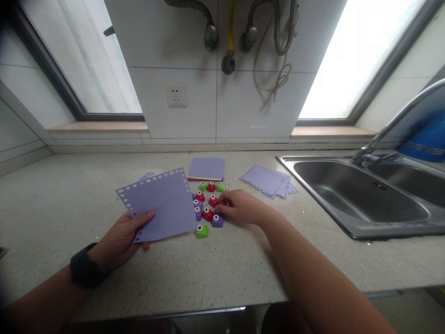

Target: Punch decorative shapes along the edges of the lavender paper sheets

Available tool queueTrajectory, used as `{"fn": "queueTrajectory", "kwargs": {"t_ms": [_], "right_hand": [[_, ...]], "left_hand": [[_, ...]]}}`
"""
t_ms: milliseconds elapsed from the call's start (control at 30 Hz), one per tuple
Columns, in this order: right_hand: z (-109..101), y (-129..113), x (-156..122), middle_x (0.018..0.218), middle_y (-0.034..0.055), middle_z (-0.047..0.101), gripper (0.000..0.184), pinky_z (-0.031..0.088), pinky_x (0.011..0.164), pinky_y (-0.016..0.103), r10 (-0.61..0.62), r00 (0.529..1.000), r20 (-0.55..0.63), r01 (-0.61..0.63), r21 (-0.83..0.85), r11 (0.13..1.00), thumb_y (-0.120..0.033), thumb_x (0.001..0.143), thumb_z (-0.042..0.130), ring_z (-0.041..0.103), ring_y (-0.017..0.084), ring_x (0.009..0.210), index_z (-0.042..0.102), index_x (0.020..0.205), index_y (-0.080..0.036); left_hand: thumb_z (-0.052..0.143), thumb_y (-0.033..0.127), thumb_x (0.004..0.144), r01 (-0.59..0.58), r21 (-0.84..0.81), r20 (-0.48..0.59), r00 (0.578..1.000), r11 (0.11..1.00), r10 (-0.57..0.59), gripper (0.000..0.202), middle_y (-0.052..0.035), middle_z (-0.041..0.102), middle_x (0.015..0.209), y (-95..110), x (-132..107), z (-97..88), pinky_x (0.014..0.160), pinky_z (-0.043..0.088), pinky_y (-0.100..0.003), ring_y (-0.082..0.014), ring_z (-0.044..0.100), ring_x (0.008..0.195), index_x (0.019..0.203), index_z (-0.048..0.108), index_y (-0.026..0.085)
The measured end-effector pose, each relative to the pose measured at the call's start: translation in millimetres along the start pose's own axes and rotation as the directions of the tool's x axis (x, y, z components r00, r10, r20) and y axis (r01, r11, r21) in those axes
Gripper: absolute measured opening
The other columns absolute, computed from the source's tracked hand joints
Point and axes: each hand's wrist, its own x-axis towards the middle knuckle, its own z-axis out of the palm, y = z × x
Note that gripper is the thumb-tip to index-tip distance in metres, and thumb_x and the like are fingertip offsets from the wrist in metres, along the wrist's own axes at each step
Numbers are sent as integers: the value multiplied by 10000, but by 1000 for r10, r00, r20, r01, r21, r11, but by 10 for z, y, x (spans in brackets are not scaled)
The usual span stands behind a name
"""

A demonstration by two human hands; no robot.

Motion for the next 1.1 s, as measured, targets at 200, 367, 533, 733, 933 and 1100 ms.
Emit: {"fn": "queueTrajectory", "kwargs": {"t_ms": [200, 367, 533, 733, 933, 1100], "right_hand": [[-19, 25, -8, 931, 69, 760, 200, 465, 706, 343, -6, 996, -91, 5, -5, 1000, -350, 984, 638, 642, 200, 788, 717, 1086, -197], [-27, 36, -2, 995, 81, 745, 156, 497, 764, 343, -67, 987, -147, 59, -57, 997, -276, 992, 614, 648, 206, 859, 736, 1058, -204], [16, 114, 18, 1004, 65, 763, 167, 518, 759, 351, -68, 975, -211, 52, -81, 995, -223, 986, 603, 680, 215, 862, 729, 1093, -241], [21, 193, 34, 958, 67, 775, 142, 518, 844, 414, -59, 897, -438, 6, -121, 993, -228, 959, 628, 700, 246, 898, 743, 1043, -236], [-10, 194, 28, 834, 47, 763, 155, 507, 742, 394, 39, 791, -611, -54, -6, 999, -241, 931, 619, 695, 235, 787, 747, 1018, -229], [0, 223, 55, 937, 82, 765, 168, 519, 766, 402, 70, 759, -648, -66, 31, 997, -224, 912, 620, 703, 256, 892, 733, 1035, -210]], "left_hand": [[856, 288, 795, 10, 7, -12, 1000, 1000, -10, 236, -9, 694, 772, 12, -14, 9, 332, 516, -216, -134, 618, 495, 959, 738, 165], [857, 284, 796, 6, 7, -9, 1000, 1000, -6, 243, -8, 694, 775, 0, -7, -4, 330, 518, -214, -132, 618, 495, 970, 739, 163], [873, 307, 775, 1, 9, 4, 1000, 1000, -1, 270, -13, 697, 770, -33, 28, -30, 309, 522, -224, -132, 602, 481, 951, 739, 153], [849, 274, 802, -13, -8, -27, 1000, 1000, 13, 248, 1, 674, 746, -50, 24, -48, 289, 517, -222, -133, 587, 475, 989, 738, 153], [771, 195, 856, -63, -68, -86, 995, 996, 57, 131, 26, 648, 747, -66, 28, -61, 278, 485, -210, -121, 561, 458, 978, 727, 181], [752, 198, 868, -73, -92, -114, 992, 993, 63, 105, 38, 657, 743, -61, 23, -44, 290, 475, -216, -128, 578, 455, 963, 708, 203]]}}
